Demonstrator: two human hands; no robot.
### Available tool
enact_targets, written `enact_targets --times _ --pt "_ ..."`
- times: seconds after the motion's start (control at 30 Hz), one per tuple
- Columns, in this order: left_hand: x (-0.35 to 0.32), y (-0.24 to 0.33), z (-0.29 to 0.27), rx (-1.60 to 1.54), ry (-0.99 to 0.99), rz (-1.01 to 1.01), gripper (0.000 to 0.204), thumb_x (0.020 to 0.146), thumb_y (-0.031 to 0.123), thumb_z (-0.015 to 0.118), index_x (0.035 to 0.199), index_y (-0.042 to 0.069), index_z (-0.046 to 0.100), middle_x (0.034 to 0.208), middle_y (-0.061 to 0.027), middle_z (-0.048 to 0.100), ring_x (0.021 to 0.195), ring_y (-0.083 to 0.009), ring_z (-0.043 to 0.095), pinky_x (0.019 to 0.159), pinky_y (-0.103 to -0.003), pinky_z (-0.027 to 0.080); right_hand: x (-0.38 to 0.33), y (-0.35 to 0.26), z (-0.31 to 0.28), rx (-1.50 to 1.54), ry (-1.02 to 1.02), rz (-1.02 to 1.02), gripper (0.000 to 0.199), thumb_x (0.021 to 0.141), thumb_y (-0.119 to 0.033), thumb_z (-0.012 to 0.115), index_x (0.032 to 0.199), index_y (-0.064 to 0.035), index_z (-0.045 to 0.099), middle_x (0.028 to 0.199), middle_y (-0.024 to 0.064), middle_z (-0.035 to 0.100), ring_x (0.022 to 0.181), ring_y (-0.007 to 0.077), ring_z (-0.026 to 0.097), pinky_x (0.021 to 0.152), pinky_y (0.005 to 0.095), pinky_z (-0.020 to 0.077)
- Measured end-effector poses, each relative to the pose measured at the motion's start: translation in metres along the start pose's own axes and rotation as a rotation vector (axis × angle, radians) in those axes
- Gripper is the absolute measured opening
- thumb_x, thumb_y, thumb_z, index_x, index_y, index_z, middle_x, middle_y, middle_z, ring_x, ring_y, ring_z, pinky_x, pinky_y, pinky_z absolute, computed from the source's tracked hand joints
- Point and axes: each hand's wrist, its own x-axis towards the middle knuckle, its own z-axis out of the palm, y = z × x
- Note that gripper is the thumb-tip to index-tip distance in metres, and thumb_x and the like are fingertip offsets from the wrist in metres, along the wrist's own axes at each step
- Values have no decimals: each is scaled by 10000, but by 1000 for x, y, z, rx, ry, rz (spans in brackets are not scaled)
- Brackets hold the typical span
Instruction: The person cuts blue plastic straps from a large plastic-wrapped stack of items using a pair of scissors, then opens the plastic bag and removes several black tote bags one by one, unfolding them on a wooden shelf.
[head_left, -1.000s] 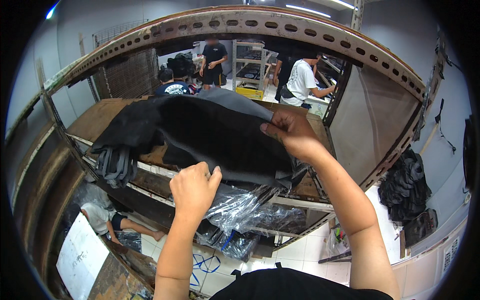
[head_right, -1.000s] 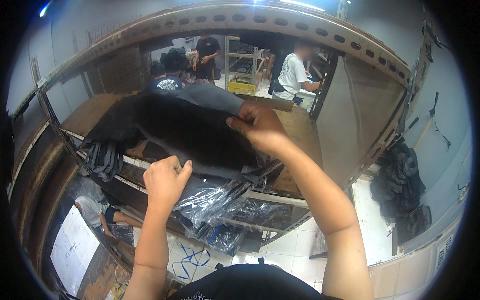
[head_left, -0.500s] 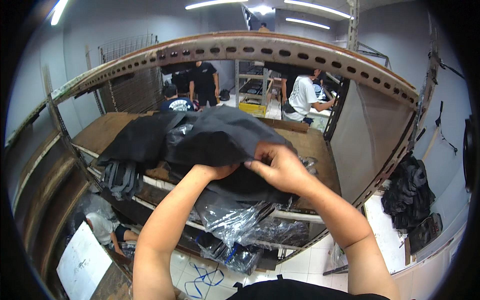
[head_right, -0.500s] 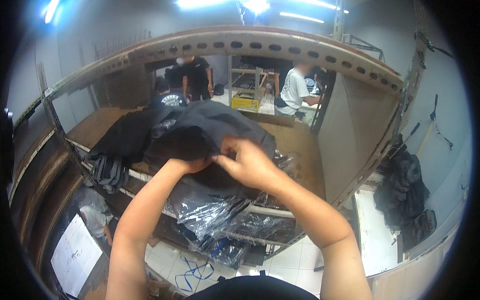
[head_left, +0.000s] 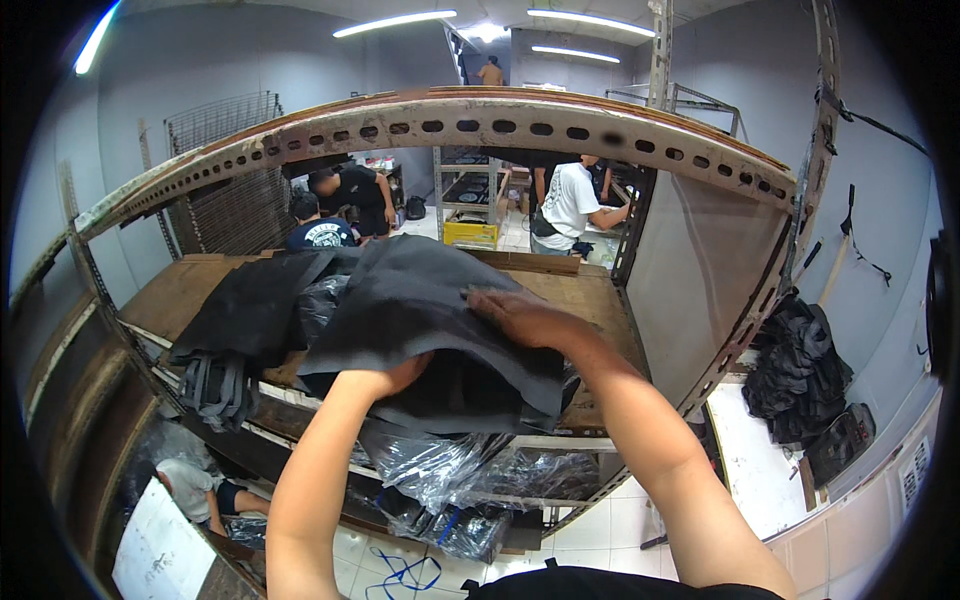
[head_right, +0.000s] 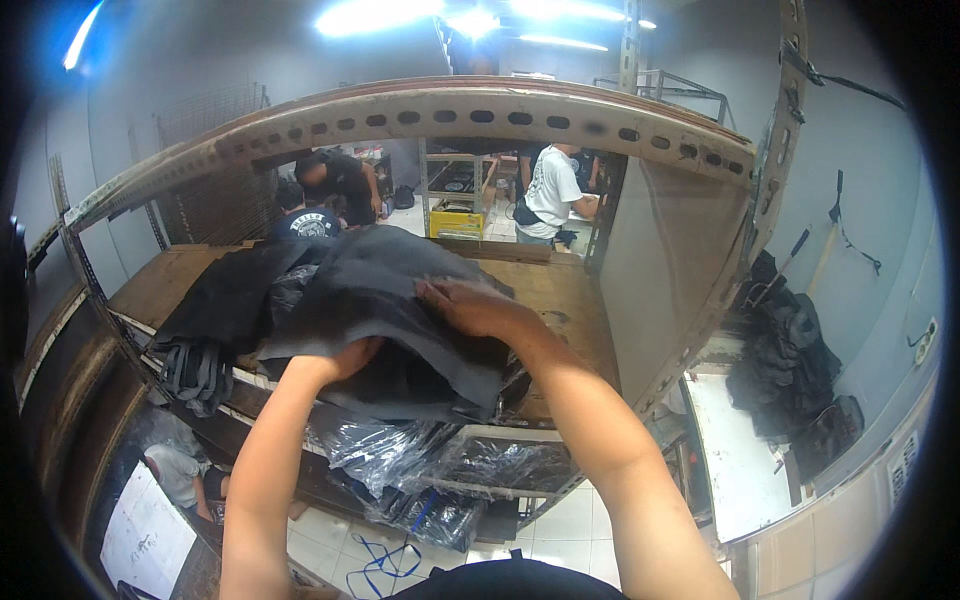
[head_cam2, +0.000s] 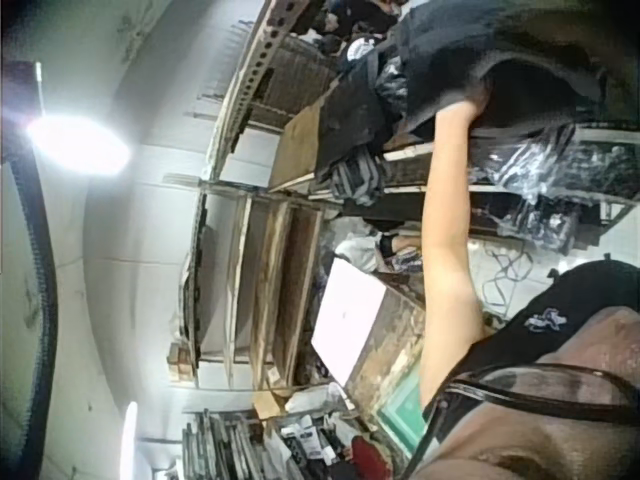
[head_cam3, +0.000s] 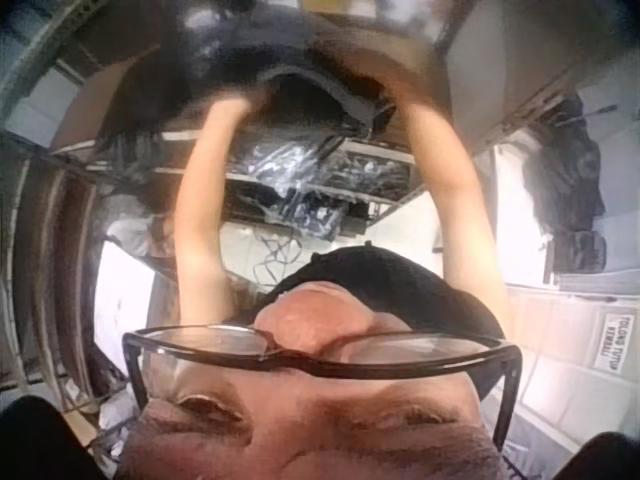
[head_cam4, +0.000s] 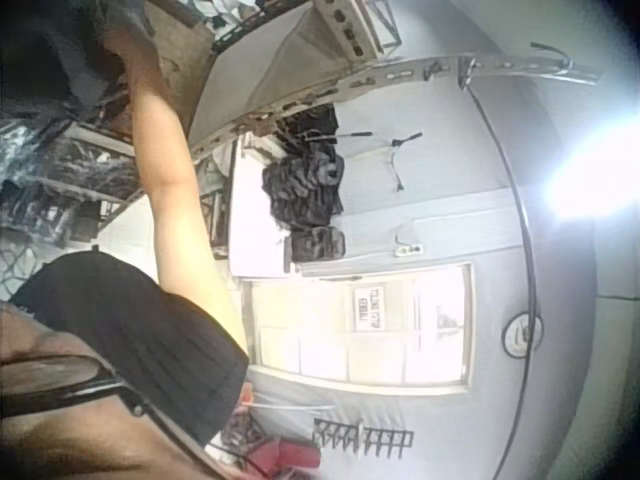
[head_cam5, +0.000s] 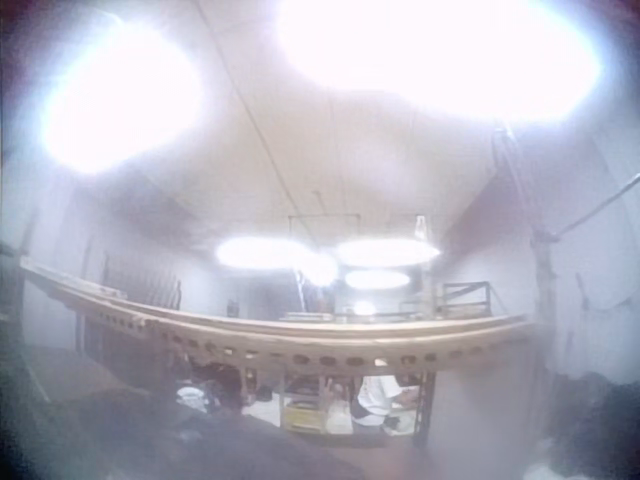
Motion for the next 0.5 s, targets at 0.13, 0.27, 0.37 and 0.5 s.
enact_targets --times 0.13,0.27,0.37,0.5 --pt "-83 61 -40 -265 322 171 299 896 251 667 1058 0 653 887 -196 638 803 -421 579 812 -469 474 -2 34 5 -248 -148 -5 638 1092 -564 247 1563 -176 432 1648 127 348 1559 318 227 1257 534 145" --pt "-175 86 -67 -218 362 204 492 626 449 907 892 62 761 675 -31 608 683 -224 619 915 -467 478 5 30 14 -210 -173 40 691 1058 -637 287 1578 -197 403 1676 95 296 1565 321 208 1227 652 136" --pt "-209 62 -36 -326 452 157 595 636 592 854 872 54 755 767 -75 639 816 -275 675 1026 -525 461 1 14 16 -345 -175 2 735 1034 -666 349 1581 -178 393 1681 98 283 1567 318 202 1232 642 139" --pt "-214 31 42 -703 947 -192 812 855 772 611 1108 1 602 1156 -166 629 1167 -379 607 1071 -568 436 -5 3 17 -316 -160 23 775 1006 -693 403 1583 -176 387 1675 133 282 1567 329 197 1233 639 147"
